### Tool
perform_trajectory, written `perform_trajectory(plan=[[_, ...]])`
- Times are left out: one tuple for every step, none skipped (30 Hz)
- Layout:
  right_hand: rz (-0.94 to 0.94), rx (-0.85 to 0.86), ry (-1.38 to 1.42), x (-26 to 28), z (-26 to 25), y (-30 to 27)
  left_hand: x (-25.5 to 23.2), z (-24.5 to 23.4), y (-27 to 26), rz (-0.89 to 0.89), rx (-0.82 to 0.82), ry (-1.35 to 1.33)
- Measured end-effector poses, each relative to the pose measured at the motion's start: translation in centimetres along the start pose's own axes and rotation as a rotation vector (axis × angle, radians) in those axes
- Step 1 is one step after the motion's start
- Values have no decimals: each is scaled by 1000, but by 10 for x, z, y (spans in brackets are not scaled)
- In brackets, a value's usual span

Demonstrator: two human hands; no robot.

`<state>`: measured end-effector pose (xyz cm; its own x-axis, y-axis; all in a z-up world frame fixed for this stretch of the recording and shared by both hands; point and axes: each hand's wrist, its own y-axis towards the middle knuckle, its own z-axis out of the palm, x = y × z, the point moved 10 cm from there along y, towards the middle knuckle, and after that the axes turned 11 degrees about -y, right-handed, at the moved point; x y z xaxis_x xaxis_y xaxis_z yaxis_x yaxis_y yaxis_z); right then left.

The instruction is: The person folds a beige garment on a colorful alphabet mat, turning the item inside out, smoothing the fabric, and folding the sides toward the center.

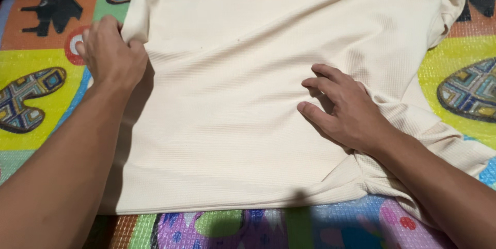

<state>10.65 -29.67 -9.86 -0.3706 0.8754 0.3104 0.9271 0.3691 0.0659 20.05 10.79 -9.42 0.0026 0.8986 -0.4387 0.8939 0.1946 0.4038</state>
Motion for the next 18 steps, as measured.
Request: perform_trajectory(plan=[[21, 16, 14, -2, 2, -1, -5, -2, -1, -7, 7, -40], [31, 26, 17, -3, 2, -1, -5, 3, -2, -59, 60, -153], [42, 36, 21, -3, 3, -1, -3, 10, -3, -110, 113, -266], [48, 39, 23, -3, 3, 0, 0, 16, -3, -158, 158, -378], [34, 30, 12, -1, 2, 1, -3, 20, -2, -81, 187, -309], [21, 20, 2, 0, 1, 1, -6, 27, -2, -3, 216, -239], [9, 11, -7, 1, 0, 1, -5, 34, -2, 74, 246, -169], [-9, -5, -21, 2, -1, 1, 8, 37, -2, 63, 247, -163], [-27, -20, -35, 3, -1, 1, 22, 39, -3, 52, 249, -157], [-42, -33, -46, 3, -1, -1, 36, 41, -4, 42, 254, -151], [0, -5, -17, -2, 2, -2, 52, 40, -4, 6, 230, -124], [38, 23, 12, -7, 5, -1, 66, 35, -3, -32, 203, -96], [76, 51, 41, -11, 8, -1, 76, 32, -4, -69, 176, -69], [17, 5, 7, -5, 2, 0, 87, 28, -5, -146, 169, -40], [-42, -41, -26, 3, -3, -1, 94, 21, -10, -223, 162, -11], [-99, -88, -61, 11, -9, -1, 99, 14, -15, -299, 155, 16], [-11, -39, 57, 4, -6, 2, 88, 6, -16, -237, 131, 52], [78, 20, 178, -2, -2, 3, 77, -1, -22, -182, 116, 90]])
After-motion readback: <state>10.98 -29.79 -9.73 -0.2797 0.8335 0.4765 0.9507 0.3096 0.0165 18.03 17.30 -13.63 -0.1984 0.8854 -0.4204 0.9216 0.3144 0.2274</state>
